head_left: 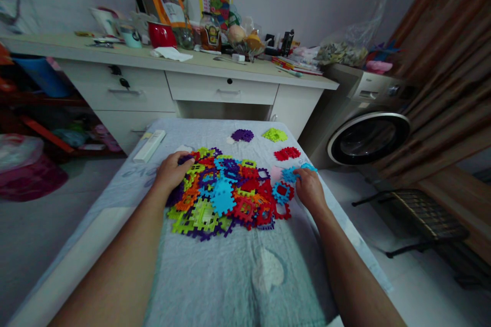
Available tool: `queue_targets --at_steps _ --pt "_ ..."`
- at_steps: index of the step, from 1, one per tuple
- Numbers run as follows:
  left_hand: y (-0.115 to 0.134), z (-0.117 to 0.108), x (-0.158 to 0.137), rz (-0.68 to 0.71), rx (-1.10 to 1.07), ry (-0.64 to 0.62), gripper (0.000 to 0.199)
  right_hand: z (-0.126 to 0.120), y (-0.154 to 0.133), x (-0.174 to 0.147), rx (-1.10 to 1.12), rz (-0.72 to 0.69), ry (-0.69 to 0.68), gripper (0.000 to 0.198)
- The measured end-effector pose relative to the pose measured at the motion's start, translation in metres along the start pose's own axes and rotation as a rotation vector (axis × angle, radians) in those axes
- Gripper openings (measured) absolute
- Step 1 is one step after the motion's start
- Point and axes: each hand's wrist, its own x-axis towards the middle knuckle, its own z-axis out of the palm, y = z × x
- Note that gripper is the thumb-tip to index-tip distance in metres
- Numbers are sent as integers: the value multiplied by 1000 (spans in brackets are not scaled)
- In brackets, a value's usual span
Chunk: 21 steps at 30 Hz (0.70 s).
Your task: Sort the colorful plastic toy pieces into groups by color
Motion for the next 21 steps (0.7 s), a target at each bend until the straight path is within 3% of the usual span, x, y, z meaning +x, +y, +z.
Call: queue_targets --at_steps 4,7,13,18,21 --pt "2 -1 -1 -12 -9 -1 41 -3 -4 0 56 -29 -9 30" --pt "3 -2 -2 -16 -6 1 40 -10 -9 -2 162 -115 -112 20" --pt "2 -1 -1 -10 -11 1 40 -21 -19 -8 191 -242 -333 40" --pt "0 -1 0 -4 -22 -1 41 -22 -21 -7 227 -276 -362 33" --pt "0 0 0 -2 -20 -5 41 -20 -15 -5 244 -242 -251 34"
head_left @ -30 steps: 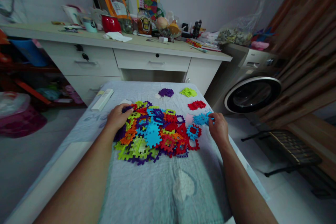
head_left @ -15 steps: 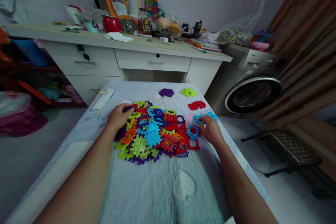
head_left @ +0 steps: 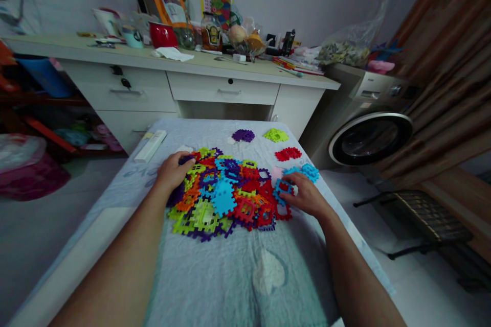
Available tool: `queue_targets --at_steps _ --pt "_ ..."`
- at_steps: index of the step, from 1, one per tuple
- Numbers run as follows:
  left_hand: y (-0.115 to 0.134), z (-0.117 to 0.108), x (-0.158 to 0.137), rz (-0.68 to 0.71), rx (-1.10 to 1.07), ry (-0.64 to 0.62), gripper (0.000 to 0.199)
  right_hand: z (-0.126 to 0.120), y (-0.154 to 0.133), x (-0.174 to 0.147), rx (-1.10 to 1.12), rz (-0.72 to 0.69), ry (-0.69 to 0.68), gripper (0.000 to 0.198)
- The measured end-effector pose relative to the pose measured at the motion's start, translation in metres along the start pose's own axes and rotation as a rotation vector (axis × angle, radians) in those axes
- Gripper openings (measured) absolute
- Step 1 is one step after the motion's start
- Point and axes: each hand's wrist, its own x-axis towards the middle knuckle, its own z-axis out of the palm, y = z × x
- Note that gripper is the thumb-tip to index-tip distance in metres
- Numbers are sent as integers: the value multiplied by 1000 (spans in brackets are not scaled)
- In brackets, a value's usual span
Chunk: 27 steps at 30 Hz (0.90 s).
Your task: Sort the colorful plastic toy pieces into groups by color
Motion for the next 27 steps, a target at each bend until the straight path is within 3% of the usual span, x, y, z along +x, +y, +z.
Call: queue_targets --at_steps 3,6,16,27 --pt "1 0 0 -4 7 2 41 2 14 0 -65 96 212 38" --pt "2 0 0 -13 13 -2 40 5 27 0 -146 201 325 41" --pt "4 -1 -1 -20 14 -2 41 12 24 2 -135 219 303 41" --pt "-1 1 1 -11 2 0 43 12 26 4 -240 177 297 28"
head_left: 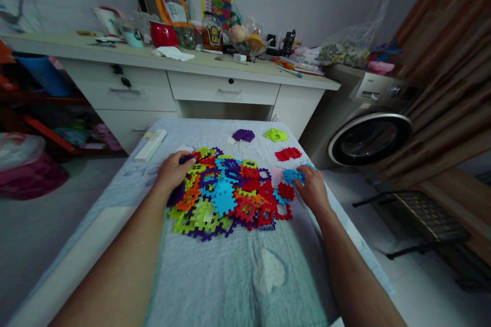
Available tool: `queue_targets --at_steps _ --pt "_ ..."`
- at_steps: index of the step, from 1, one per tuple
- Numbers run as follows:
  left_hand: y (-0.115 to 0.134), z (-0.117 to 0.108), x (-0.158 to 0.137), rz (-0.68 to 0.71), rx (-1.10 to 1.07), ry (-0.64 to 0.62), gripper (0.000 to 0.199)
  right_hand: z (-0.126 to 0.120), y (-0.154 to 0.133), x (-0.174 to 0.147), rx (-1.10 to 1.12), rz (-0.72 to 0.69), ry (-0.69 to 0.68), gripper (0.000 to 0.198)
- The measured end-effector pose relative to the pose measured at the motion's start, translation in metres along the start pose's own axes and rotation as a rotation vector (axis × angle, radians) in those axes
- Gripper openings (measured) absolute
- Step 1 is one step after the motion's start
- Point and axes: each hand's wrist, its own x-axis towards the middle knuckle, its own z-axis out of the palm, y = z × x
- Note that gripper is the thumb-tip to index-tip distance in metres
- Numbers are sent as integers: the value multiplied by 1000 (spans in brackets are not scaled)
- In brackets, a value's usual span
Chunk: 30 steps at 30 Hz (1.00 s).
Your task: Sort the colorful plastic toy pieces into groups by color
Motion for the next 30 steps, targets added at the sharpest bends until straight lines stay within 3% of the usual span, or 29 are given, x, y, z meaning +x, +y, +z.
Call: queue_targets --at_steps 8,15,20,30 --pt "4 -1 -1 -6 25 10 42 -5 -6 0 124 -40 -30 17" --pt "3 -1 -2 6 34 7 41 -22 -23 -4 241 -175 -397 20" --pt "1 -1 -1 18 46 7 42 -29 -28 -6 209 -219 -511 36" --pt "1 0 0 15 5 21 40 -21 -44 -8 221 -263 -538 42"
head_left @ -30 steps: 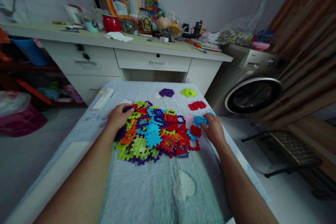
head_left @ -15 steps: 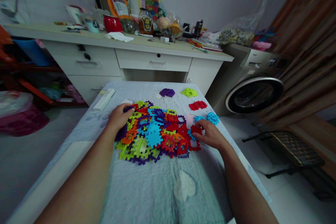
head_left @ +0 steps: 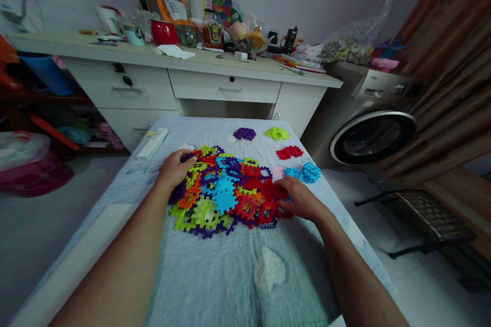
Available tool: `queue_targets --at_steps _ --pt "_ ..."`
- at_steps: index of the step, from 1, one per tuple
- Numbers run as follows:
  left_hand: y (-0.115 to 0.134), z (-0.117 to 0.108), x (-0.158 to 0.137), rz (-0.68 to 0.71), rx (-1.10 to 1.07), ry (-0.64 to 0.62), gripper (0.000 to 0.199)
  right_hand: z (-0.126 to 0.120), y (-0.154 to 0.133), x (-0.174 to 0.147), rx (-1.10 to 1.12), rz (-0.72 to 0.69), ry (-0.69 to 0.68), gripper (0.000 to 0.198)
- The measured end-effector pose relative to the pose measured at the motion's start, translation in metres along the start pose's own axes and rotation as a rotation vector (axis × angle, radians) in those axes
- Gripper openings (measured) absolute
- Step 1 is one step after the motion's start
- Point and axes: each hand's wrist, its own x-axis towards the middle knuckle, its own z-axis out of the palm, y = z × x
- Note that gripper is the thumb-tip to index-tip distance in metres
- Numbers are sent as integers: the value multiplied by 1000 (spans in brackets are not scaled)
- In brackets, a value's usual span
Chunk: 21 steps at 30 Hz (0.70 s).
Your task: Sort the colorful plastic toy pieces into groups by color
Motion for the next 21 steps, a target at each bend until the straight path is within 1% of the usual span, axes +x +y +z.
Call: queue_targets --at_steps 5,9,11,15,18,21 --pt "-3 1 2 1 -7 -3 42 11 -16 9 21 -23 36 45" --pt "-5 2 3 -6 -73 -8 43 23 -27 14 4 -39 97 45" --pt "-4 2 2 -20 -128 -7 46 30 -30 15 27 -69 129 46" --pt "2 -1 -1 -62 -245 -5 49 41 -36 19 147 -174 183 45" --pt "7 -4 -2 -86 -298 -11 49 41 -38 21 212 -230 200 38" --pt "9 -5 -3 -92 -307 -2 50 32 -36 21 212 -229 225 29"
